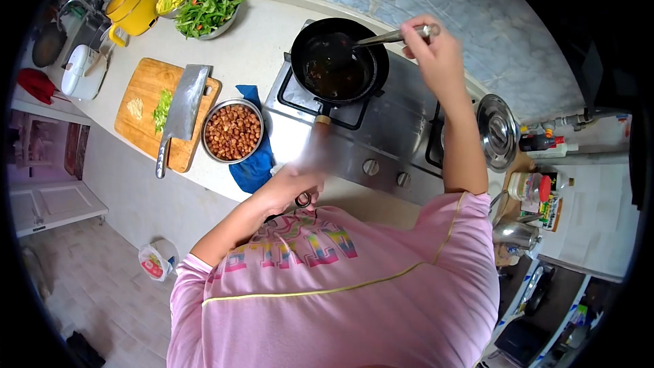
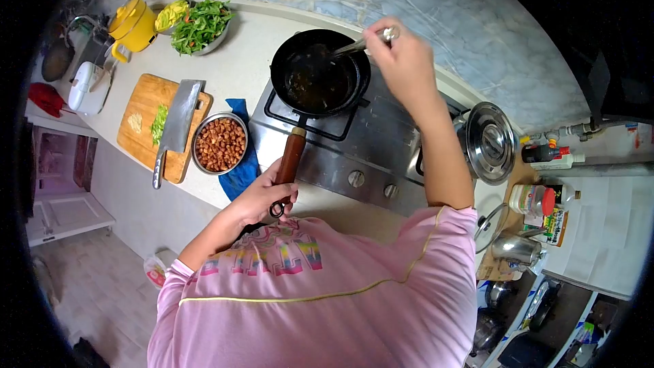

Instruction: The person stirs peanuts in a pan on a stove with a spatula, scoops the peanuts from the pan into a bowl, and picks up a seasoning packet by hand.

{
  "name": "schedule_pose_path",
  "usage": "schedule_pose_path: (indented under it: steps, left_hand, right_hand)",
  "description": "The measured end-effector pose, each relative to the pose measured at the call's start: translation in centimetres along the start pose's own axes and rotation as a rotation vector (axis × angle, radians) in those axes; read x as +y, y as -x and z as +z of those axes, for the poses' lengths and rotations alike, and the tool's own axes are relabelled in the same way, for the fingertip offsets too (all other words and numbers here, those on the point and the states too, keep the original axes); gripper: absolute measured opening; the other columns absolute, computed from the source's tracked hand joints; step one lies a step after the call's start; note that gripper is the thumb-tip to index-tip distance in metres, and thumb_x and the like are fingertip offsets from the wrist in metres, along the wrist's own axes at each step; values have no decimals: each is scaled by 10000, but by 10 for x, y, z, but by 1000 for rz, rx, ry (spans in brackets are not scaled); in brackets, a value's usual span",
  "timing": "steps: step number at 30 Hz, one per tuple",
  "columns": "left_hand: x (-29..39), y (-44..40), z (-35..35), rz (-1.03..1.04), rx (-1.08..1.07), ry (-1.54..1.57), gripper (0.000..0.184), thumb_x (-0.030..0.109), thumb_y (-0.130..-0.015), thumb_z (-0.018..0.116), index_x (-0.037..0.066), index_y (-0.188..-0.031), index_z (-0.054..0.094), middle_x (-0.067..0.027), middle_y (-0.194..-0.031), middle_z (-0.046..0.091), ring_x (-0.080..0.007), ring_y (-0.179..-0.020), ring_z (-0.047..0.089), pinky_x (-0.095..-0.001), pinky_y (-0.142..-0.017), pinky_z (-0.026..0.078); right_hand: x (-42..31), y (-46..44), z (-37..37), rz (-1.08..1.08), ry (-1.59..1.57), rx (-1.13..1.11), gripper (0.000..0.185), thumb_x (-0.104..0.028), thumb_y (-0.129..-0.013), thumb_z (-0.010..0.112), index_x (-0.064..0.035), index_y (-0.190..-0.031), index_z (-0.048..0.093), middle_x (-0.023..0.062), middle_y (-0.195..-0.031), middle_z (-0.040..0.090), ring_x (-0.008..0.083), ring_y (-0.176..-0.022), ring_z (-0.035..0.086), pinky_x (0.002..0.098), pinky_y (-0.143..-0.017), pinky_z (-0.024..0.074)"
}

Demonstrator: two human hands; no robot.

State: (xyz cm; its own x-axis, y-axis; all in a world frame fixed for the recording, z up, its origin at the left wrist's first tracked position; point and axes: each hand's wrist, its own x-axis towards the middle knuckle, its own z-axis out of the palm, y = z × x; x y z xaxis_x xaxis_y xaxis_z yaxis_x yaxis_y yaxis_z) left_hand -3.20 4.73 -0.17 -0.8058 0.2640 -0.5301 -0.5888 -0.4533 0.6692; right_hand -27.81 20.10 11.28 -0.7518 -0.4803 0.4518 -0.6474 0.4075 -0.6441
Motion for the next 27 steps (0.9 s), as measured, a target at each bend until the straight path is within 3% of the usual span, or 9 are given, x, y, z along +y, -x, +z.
schedule_pose_path:
  steps: [4,13,16,27]
  left_hand:
    - [2,0,4,-6,15,14,659,81,-846,537,155,-1380,159,-42,-720,520,-114,-525,521,-232,-412,446]
    - [-1,0,2,5,5,-8,667,76,-844,538,167,-1383,155,-44,-707,513,-113,-508,516,-233,-402,434]
    - [-2,-1,2,28,-5,10,668,80,-843,542,166,-1382,157,-41,-707,513,-113,-508,516,-231,-404,434]
    - [-4,0,0,-12,11,6,666,79,-841,543,158,-1381,161,-36,-708,514,-114,-518,516,-234,-412,442]
  right_hand:
    - [-6,-18,-4,32,172,-50,236,-265,-826,532,-35,-790,568,80,-527,555,220,-518,566,329,-525,420]
    - [-12,-27,33,0,68,-160,237,-242,-800,529,-7,-793,560,149,-538,541,313,-536,547,383,-578,442]
    - [-13,-30,44,-22,32,-149,197,-200,-819,555,-9,-771,536,34,-535,535,81,-475,534,227,-447,449]
    - [7,-51,40,281,-423,25,157,-148,-817,561,-3,-766,531,62,-555,557,106,-443,538,229,-402,454]
